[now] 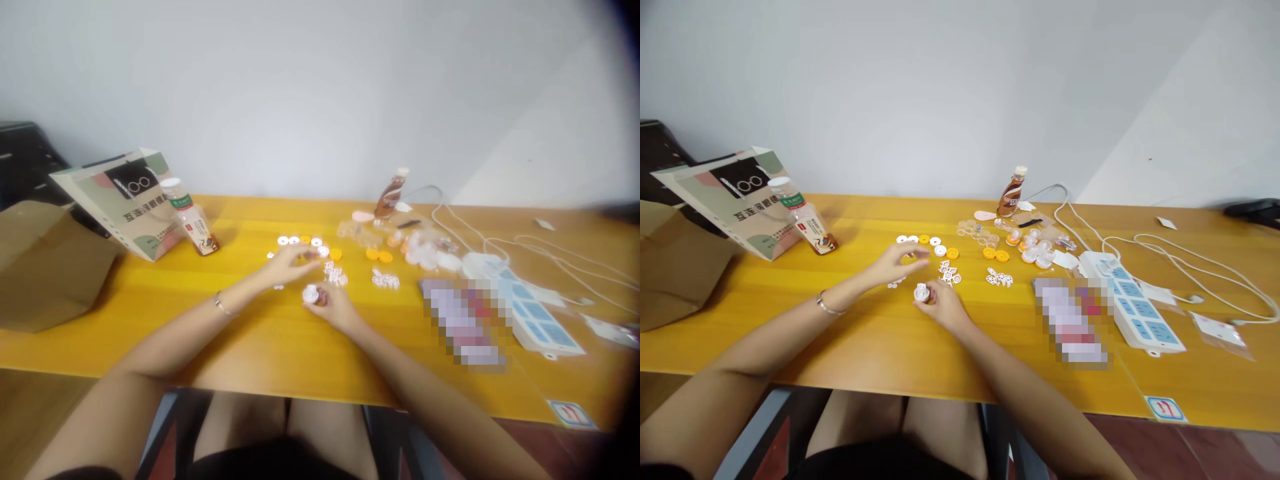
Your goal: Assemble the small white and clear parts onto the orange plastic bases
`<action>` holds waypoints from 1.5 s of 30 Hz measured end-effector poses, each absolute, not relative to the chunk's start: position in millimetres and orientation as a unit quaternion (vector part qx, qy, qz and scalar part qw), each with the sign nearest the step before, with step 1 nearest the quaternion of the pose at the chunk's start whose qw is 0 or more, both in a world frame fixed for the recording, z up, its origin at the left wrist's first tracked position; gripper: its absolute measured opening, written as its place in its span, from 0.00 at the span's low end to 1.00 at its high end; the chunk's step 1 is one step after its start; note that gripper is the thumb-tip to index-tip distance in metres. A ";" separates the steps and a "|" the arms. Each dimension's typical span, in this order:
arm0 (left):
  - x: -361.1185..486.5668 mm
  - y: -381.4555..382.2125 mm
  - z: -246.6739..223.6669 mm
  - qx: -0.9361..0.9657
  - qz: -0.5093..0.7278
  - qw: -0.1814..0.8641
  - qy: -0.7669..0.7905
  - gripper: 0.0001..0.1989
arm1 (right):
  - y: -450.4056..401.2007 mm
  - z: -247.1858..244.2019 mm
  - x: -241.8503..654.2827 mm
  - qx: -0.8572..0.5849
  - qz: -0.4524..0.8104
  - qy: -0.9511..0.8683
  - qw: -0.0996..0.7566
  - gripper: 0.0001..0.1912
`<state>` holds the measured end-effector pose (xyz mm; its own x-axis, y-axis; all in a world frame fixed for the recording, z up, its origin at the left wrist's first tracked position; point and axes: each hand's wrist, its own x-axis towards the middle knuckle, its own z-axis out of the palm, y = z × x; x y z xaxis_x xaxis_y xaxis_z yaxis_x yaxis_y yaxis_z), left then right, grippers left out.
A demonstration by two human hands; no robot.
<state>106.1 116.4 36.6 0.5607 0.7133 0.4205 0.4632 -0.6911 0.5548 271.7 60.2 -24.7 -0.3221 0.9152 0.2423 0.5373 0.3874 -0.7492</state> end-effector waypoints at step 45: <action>88.7 55.3 18.3 0.795 0.441 0.250 0.333 0.16 | 39.8 5.3 261.9 -0.386 0.474 -0.666 0.428 0.16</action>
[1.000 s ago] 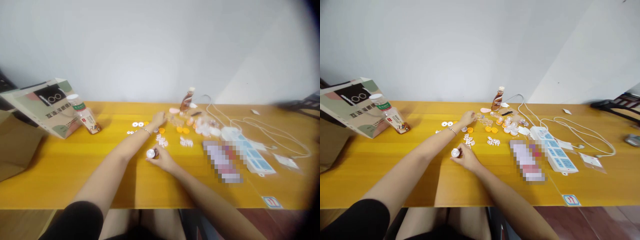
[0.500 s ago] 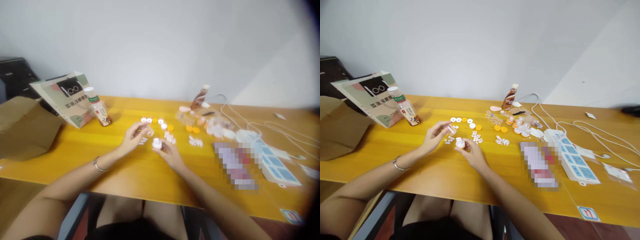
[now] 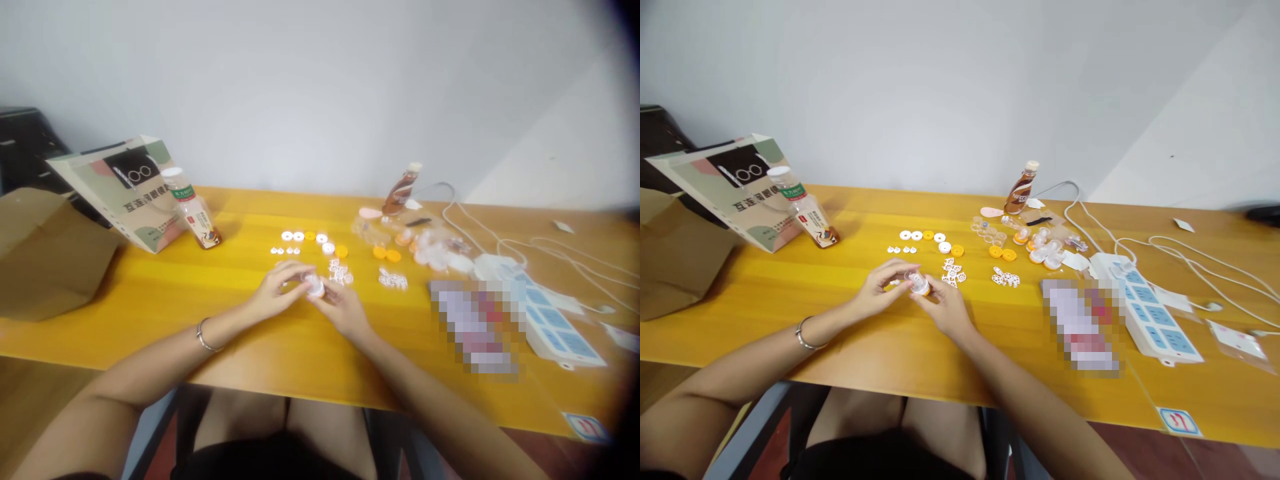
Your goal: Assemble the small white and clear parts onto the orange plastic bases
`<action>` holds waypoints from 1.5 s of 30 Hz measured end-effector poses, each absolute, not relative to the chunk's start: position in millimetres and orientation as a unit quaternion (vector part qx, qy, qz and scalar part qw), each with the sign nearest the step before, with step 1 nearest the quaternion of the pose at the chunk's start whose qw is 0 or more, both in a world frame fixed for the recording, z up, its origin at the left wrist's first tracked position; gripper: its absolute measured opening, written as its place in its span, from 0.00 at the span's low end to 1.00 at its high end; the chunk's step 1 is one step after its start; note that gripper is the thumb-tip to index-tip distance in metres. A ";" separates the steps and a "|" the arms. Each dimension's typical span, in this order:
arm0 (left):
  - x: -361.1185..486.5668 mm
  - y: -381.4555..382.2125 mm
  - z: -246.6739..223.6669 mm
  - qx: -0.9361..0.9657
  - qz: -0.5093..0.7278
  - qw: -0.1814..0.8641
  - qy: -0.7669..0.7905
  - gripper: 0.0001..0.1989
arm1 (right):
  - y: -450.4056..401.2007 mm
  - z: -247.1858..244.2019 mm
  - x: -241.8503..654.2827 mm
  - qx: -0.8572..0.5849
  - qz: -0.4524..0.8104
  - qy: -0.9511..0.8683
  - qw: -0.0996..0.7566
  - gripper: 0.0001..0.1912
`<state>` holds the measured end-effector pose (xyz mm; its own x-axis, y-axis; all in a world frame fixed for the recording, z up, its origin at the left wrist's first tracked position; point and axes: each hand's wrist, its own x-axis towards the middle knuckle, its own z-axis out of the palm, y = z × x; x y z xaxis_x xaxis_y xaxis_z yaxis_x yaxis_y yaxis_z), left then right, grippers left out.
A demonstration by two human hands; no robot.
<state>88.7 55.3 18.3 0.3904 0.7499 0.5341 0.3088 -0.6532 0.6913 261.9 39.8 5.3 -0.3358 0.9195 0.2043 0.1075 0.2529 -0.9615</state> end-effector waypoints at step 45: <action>77.1 42.2 54.0 0.860 0.329 0.199 0.336 0.13 | 31.3 4.1 262.6 -0.369 0.380 -0.668 0.523 0.13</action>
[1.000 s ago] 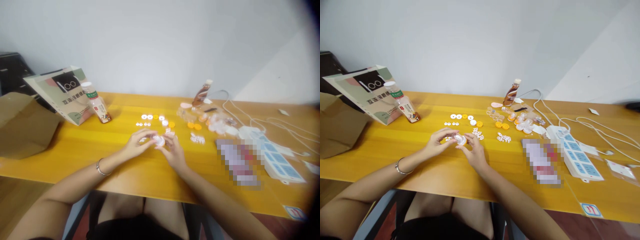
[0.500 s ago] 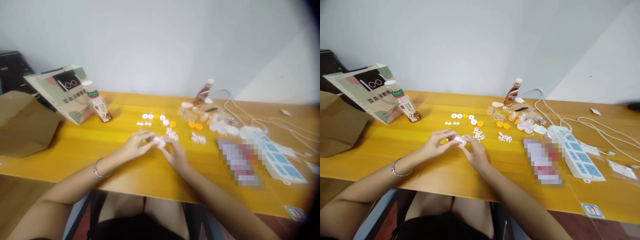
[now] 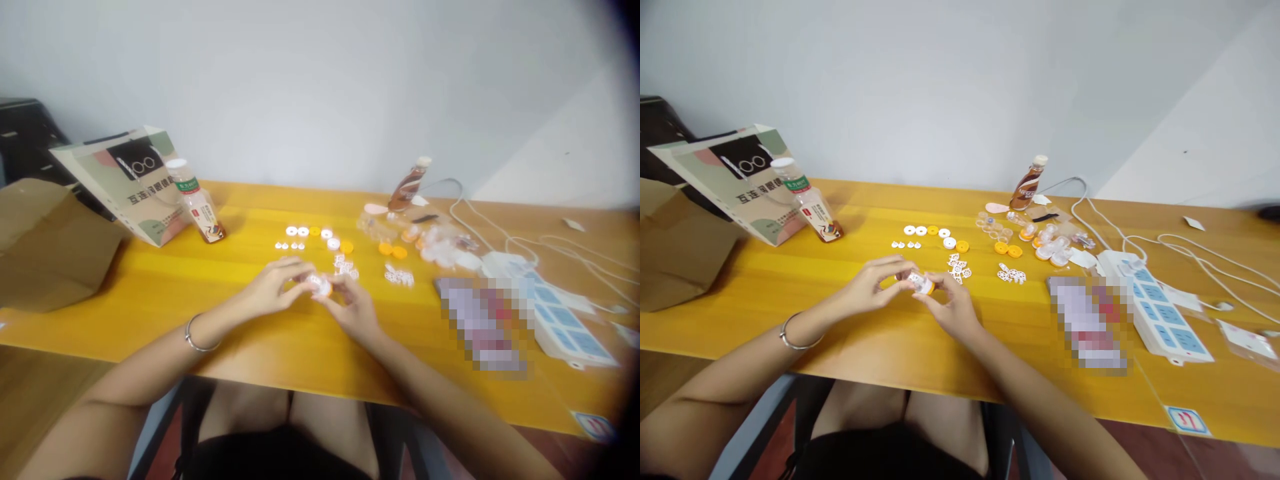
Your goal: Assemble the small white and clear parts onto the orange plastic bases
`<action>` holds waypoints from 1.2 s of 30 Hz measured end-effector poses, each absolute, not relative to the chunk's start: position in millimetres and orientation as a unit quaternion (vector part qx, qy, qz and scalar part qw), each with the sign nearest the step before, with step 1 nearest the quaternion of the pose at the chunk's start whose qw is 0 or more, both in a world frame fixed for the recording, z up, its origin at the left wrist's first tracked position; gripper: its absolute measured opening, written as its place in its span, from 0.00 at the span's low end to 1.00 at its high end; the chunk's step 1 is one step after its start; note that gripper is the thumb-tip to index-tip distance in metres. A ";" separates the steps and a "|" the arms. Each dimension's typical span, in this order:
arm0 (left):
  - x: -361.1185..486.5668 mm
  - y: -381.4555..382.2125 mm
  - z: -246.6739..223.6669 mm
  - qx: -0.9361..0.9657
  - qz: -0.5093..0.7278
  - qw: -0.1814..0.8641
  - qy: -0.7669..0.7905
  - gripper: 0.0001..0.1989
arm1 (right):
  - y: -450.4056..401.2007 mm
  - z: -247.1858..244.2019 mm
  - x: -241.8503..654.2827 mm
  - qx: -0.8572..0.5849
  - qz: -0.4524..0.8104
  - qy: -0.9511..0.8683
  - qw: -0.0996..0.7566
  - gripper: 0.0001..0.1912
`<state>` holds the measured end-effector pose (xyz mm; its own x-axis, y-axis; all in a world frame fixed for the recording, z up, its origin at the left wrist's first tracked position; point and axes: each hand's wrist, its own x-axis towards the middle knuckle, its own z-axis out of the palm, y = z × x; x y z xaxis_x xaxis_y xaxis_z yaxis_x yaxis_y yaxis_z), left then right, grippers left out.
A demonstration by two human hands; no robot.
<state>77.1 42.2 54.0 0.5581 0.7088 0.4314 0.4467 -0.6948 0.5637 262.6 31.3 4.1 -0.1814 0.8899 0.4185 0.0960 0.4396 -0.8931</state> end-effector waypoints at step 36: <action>86.8 50.2 31.1 0.706 0.463 0.484 0.229 0.18 | 23.4 14.1 250.4 -0.229 0.720 -0.428 0.496 0.08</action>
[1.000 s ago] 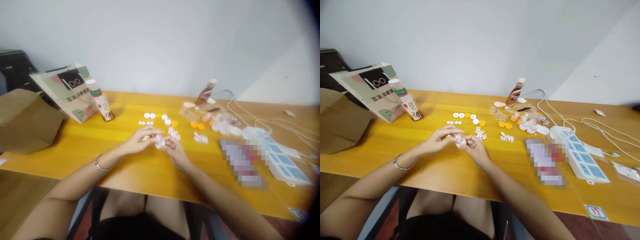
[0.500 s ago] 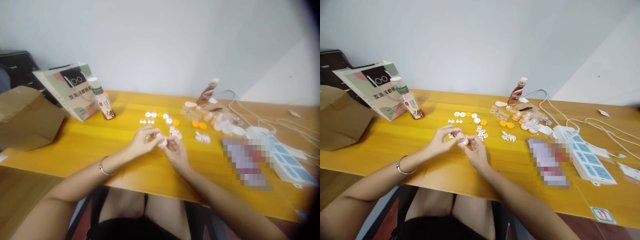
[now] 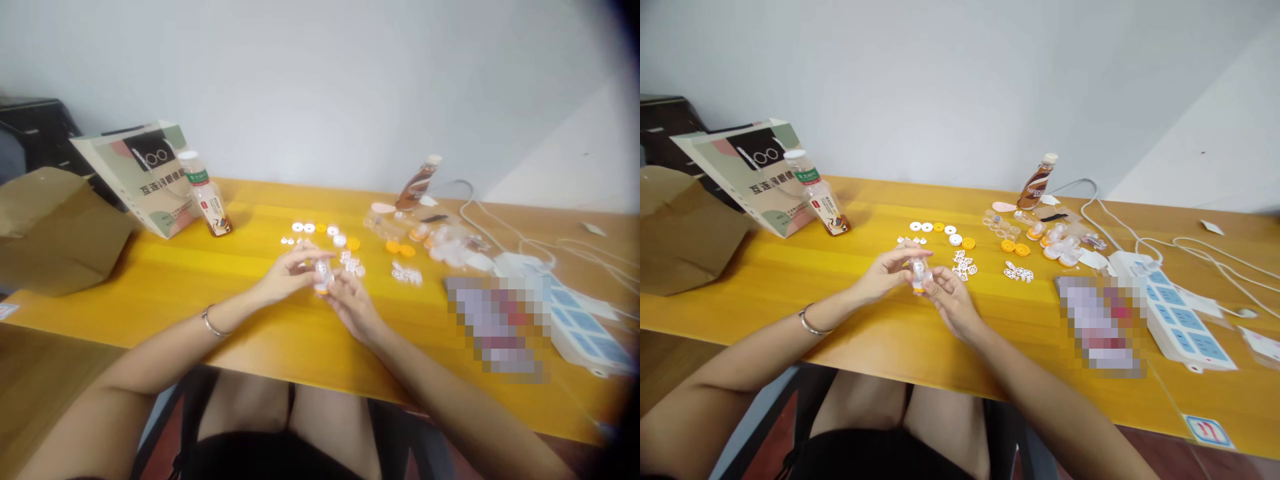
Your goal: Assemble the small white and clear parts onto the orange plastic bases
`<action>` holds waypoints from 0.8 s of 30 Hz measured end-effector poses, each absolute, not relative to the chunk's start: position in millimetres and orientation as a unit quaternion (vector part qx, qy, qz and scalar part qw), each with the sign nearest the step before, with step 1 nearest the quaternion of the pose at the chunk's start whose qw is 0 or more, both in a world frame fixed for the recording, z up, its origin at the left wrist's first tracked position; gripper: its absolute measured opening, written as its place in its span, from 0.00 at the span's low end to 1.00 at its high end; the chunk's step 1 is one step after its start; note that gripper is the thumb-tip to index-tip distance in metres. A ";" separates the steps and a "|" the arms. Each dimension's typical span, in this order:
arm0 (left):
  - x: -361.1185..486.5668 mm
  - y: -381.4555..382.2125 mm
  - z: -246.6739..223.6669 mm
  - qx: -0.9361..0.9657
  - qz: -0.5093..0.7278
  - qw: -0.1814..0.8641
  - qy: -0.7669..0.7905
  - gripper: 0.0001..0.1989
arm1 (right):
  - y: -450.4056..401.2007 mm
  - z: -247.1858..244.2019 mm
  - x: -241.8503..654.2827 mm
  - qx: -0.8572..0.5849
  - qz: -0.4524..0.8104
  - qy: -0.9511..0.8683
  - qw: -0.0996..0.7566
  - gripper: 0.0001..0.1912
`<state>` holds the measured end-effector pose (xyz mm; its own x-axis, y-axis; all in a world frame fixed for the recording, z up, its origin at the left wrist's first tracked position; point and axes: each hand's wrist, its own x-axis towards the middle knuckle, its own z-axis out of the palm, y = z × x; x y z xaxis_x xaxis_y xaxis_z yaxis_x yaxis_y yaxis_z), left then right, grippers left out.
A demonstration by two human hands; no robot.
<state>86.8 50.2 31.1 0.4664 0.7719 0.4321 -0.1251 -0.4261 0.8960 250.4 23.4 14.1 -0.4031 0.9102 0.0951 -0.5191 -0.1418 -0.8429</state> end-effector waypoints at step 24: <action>88.8 50.5 29.1 0.651 0.498 0.519 0.241 0.22 | 25.0 11.9 247.7 -0.242 0.710 -0.439 0.495 0.11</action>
